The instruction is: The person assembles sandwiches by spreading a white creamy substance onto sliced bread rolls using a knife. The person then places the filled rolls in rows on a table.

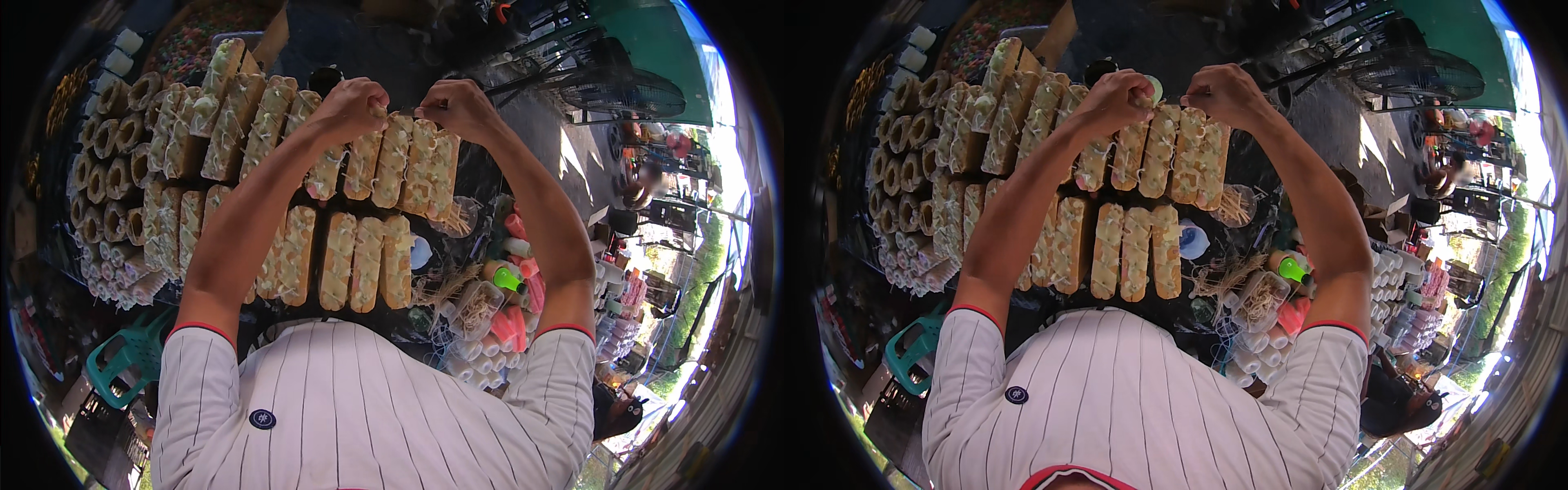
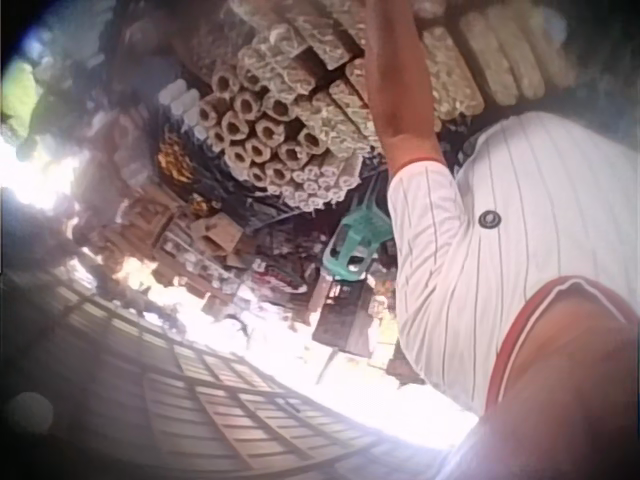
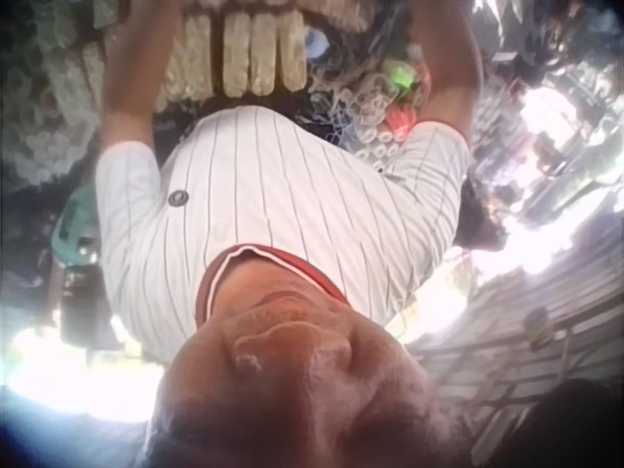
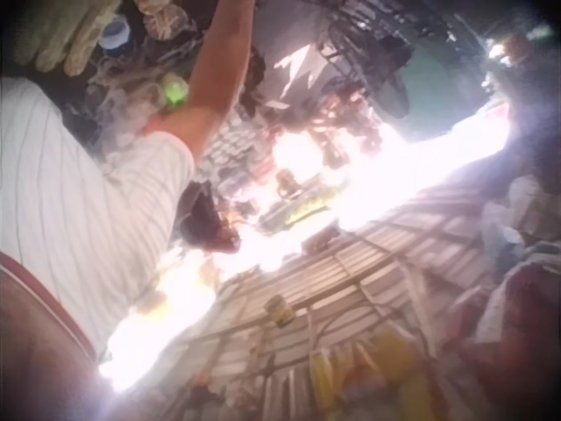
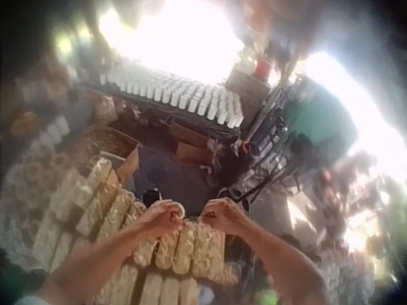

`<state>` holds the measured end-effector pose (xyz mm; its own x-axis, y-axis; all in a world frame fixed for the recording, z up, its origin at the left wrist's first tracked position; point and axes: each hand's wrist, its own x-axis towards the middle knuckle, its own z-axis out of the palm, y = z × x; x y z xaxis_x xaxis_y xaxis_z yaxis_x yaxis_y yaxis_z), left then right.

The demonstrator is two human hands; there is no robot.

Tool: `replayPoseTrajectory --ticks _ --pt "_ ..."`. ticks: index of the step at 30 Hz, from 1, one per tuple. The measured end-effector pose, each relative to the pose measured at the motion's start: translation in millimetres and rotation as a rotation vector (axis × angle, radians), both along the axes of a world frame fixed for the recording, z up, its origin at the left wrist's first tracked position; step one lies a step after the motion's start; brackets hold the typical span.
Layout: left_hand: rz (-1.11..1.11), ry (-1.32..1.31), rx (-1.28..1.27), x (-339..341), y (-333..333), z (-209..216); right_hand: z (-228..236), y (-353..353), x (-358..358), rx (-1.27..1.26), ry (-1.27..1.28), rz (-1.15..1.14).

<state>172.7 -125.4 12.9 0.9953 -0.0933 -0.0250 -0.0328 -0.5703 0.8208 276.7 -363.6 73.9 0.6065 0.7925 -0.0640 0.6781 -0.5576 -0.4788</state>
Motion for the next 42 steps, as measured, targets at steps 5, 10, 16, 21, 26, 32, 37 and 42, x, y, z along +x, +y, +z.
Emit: replayPoseTrajectory --ticks 5,10,16,21,26,32,37,42 --pt "-0.025 -0.002 -0.04 2.7 4.8 -2.6 -16.7 7.9 10.1 0.112 -0.134 0.192" --pt "-0.044 -0.024 0.029 -1.4 2.4 -5.7 -18.9 19.3 25.7 0.065 -0.075 0.339" --pt "-0.029 -0.17 0.002 -3.6 3.2 -11.9 -19.5 39.4 47.8 -0.219 0.469 0.072" --pt "-0.074 -0.229 0.031 -7.7 -12.0 -6.4 -39.0 28.4 60.9 -0.237 0.573 0.123" --pt "-0.123 -0.477 0.15 -20.4 -17.3 -11.2 -30.3 23.5 46.7 -0.209 0.532 0.058" --pt "-0.076 -0.504 0.177 -22.1 -23.2 4.0 -4.4 -2.6 19.9 -0.064 0.595 -0.355" --pt "-0.024 -0.466 0.043 -42.3 -47.4 32.1 12.9 -17.1 -66.9 0.332 0.602 -0.384" --pt "0.067 0.14 -0.51 -61.1 -78.5 49.7 13.6 -28.3 -135.4 0.477 0.3 -0.642"
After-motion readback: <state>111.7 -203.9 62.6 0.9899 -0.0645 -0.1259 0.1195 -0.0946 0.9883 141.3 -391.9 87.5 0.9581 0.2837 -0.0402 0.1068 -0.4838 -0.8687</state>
